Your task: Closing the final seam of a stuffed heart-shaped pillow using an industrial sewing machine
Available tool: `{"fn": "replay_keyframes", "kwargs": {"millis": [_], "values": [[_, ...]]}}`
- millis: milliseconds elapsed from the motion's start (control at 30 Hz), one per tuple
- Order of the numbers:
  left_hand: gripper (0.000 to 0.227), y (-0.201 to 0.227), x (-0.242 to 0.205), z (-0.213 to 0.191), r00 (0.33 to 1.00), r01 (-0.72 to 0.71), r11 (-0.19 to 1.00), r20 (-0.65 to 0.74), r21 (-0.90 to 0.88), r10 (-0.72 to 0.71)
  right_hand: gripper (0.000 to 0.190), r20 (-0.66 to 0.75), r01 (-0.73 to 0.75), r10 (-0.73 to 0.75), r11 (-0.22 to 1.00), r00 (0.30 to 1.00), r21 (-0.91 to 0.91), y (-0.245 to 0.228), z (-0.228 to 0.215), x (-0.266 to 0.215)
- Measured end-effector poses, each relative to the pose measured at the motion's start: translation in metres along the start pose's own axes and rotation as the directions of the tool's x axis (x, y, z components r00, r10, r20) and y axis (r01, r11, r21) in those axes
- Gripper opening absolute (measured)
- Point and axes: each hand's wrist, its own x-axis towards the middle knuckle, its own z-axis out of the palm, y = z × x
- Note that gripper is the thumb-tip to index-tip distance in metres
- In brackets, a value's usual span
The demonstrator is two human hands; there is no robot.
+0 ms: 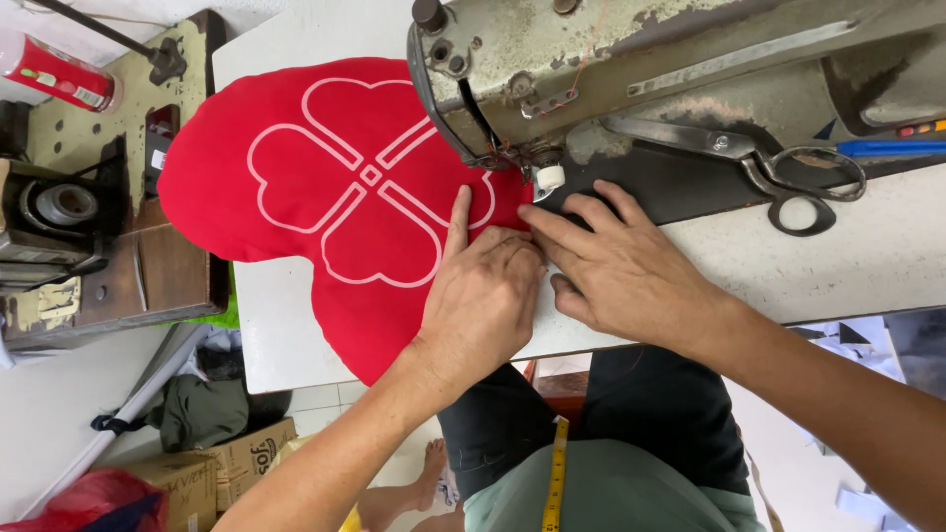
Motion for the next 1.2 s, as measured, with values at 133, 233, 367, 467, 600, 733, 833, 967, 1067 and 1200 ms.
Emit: {"fn": "replay_keyframes", "kwargs": {"millis": [133, 233, 367, 467, 600, 733, 833, 967, 1067, 1200], "values": [[0.018, -0.006, 0.001, -0.006, 0.991, -0.085, 0.993, 0.106, 0.086, 0.076, 0.051, 0.011, -0.009, 0.009, 1.0, 1.0, 0.012, 0.0, 0.0, 0.001], [0.023, -0.032, 0.013, -0.06, 0.936, -0.315, 0.943, 0.131, -0.109, 0.328, 0.057, -0.042, -0.017, 0.015, 0.999, 0.999, -0.033, -0.002, -0.002, 0.002], [0.053, -0.057, -0.007, -0.067, 0.942, -0.231, 0.964, 0.216, -0.13, 0.255, 0.048, -0.034, -0.008, 0.008, 1.0, 0.999, -0.012, -0.001, -0.003, 0.003], [0.046, -0.049, -0.014, -0.058, 0.974, -0.142, 0.967, 0.143, -0.213, 0.174, 0.05, -0.009, 0.009, -0.009, 1.0, 1.0, -0.026, 0.001, -0.005, 0.004], [0.042, -0.043, -0.014, -0.052, 0.991, -0.064, 0.97, 0.096, -0.236, 0.089, 0.053, 0.045, 0.082, -0.08, 0.996, 0.996, -0.047, 0.014, -0.008, 0.009], [0.041, -0.041, -0.014, -0.048, 0.994, -0.037, 0.979, 0.09, -0.202, 0.057, 0.056, 0.117, 0.147, -0.14, 0.988, 0.983, -0.05, 0.029, -0.006, 0.013], [0.041, -0.039, -0.011, -0.048, 0.997, -0.024, 0.986, 0.066, -0.167, 0.036, 0.058, 0.101, 0.17, -0.167, 0.985, 0.981, -0.022, 0.036, -0.004, 0.016], [0.043, -0.038, -0.009, -0.045, 0.997, 0.001, 0.992, 0.079, -0.127, 0.01, 0.059, 0.148, 0.175, -0.169, 0.984, 0.974, -0.025, 0.043, 0.001, 0.02], [0.044, -0.034, -0.007, -0.044, 0.998, 0.018, 0.997, 0.054, -0.08, -0.014, 0.059, 0.146, 0.155, -0.143, 0.985, 0.979, -0.078, 0.04, 0.0, 0.021], [0.043, -0.032, -0.007, -0.045, 0.996, 0.057, 0.996, 0.07, -0.072, -0.052, 0.057, 0.122, -0.174, 0.159, 0.978, 0.98, 0.117, 0.006, -0.004, 0.01]]}}
